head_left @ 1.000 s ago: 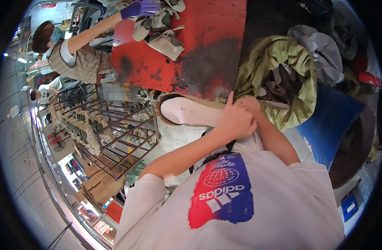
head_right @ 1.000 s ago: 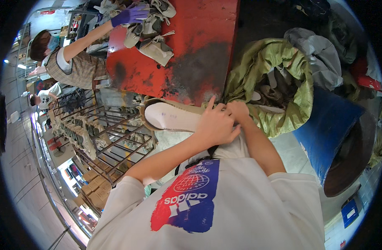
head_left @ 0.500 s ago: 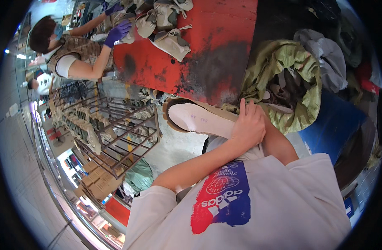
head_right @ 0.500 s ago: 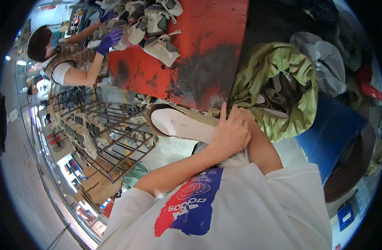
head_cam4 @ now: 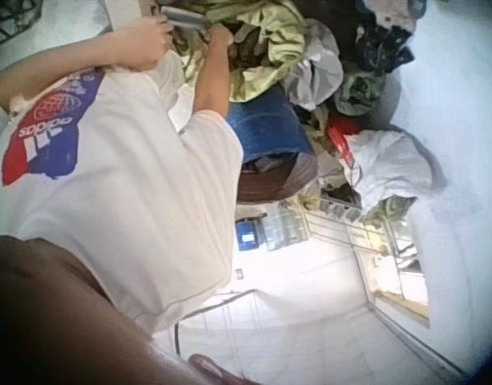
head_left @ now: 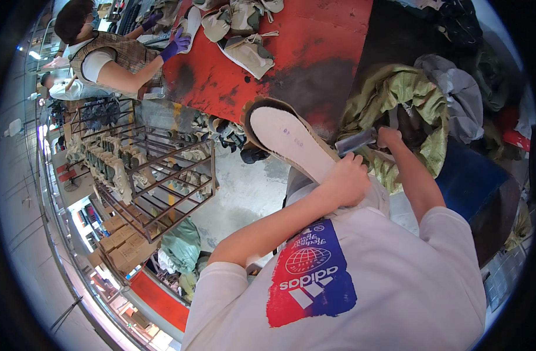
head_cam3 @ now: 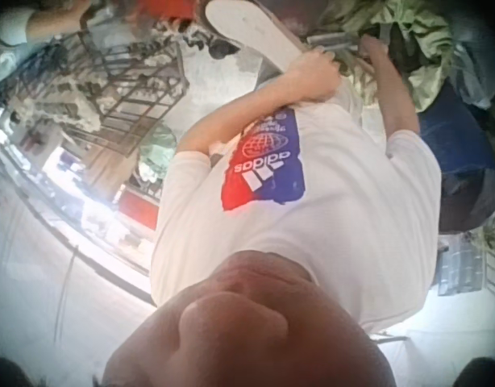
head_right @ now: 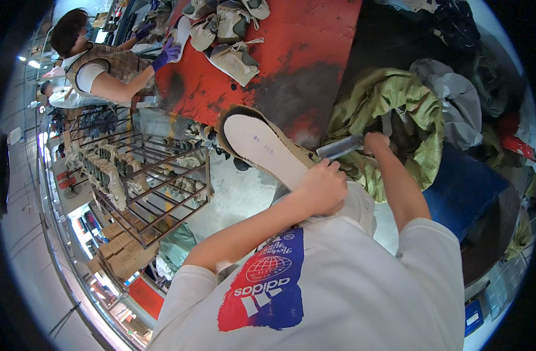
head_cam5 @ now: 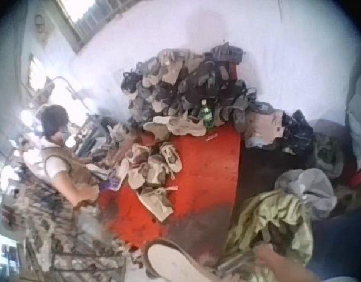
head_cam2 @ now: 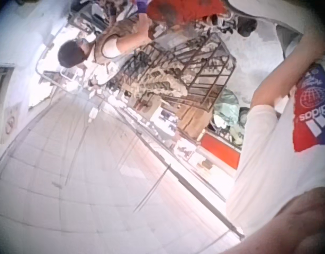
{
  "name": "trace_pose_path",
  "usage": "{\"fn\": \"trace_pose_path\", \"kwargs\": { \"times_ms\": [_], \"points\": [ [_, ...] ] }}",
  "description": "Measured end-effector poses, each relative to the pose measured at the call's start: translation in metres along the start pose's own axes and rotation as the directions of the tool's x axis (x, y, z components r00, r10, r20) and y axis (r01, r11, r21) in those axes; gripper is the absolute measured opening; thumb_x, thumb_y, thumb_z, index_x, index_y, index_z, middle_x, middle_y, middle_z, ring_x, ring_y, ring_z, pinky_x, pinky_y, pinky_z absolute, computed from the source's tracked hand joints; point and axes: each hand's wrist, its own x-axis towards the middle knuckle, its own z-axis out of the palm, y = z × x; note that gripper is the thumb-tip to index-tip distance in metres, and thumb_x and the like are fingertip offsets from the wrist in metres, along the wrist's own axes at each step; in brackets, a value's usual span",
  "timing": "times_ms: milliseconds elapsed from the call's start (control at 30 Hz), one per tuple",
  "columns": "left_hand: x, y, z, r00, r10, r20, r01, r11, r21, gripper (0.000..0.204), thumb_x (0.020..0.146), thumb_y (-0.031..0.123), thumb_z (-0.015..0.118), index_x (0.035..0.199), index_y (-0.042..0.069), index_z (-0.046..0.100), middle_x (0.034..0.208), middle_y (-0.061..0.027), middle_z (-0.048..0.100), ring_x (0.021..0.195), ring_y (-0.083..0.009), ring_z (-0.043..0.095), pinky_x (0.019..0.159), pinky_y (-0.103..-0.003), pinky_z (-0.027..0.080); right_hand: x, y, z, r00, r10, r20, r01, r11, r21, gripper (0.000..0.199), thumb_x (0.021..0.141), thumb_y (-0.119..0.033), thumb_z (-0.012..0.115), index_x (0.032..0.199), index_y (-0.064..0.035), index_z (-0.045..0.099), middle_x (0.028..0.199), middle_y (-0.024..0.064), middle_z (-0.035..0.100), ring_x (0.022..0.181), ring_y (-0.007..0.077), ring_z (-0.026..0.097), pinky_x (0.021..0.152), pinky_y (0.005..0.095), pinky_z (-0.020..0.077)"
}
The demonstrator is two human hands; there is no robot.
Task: The person repeatedly picks up beige sneakers from a large sack, inserts a gray shoe tree into each shoe, and rubs the exterior with a metal tool. The person then removes the shoe tree and places the shoe on a red worktable. This cycle repeats for multiple shoes throughout the clip.
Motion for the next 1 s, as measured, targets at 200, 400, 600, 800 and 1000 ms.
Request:
{"fn": "trace_pose_path", "kwargs": {
  "times_ms": [200,400,600,800,1000],
  "points": [
    [-0.009,-0.001,-0.002,0.988,0.153,-0.015,-0.153,0.986,-0.06,0.023,0.073,0.03,0.068,0.074,0.009,0.076,0.084,-0.0073,0.071,0.094,-0.0255,0.065,0.089,-0.043,0.047,0.004,-0.006,-0.053,0.998,0.067,-0.01,-0.065,0.989,0.134,0.025,0.09,-0.011,0.066,0.111,-0.003,0.075,0.117,0.0121,0.074,0.108,0.0305,0.072,0.086,0.0444,0.058],
    [-0.047,-0.029,-0.03,0.713,-0.129,-0.689,-0.014,0.98,-0.198,0.024,0.073,0.016,0.072,0.095,0.008,0.071,0.09,-0.0069,0.07,0.103,-0.0263,0.067,0.106,-0.059,0.04,-0.034,-0.073,-0.084,0.886,-0.209,-0.414,0.212,0.977,-0.038,0.03,0.088,-0.011,0.063,0.116,-0.008,0.074,0.116,0.0166,0.074,0.111,0.0338,0.071,0.09,0.0466,0.0571],
    [-0.127,-0.113,-0.048,0.663,-0.448,-0.599,0.54,0.841,-0.031,0.049,0.084,0.017,0.06,0.131,0.005,0.061,0.14,-0.0121,0.06,0.135,-0.03,0.052,0.115,-0.059,0.033,-0.086,-0.099,-0.137,0.602,-0.436,-0.669,0.554,0.832,-0.043,0.041,0.087,-0.009,0.065,0.128,-0.0089,0.066,0.126,0.018,0.067,0.109,0.0379,0.068,0.088,0.0483,0.0572],
    [-0.148,-0.139,-0.071,0.798,-0.502,-0.333,0.584,0.781,0.221,0.052,0.089,0.028,0.059,0.137,0.008,0.06,0.146,-0.0062,0.058,0.139,-0.0272,0.05,0.118,-0.061,0.028,-0.197,-0.128,-0.202,-0.171,-0.784,-0.597,0.583,0.408,-0.703,0.055,0.083,-0.008,0.068,0.137,-0.0136,0.061,0.15,0.0077,0.05,0.11,0.0285,0.063,0.095,0.0393,0.0534],
    [-0.121,-0.158,-0.056,0.813,-0.379,-0.442,0.579,0.603,0.548,0.039,0.084,0.019,0.068,0.123,0.012,0.07,0.143,-0.0027,0.062,0.137,-0.0217,0.052,0.117,-0.065,0.027,-0.167,-0.132,-0.204,-0.116,-0.833,-0.541,0.482,0.429,-0.764,0.048,0.078,-0.008,0.069,0.126,-0.0085,0.068,0.145,0.0042,0.055,0.104,0.0275,0.062,0.095,0.0374,0.0512]
  ]
}}
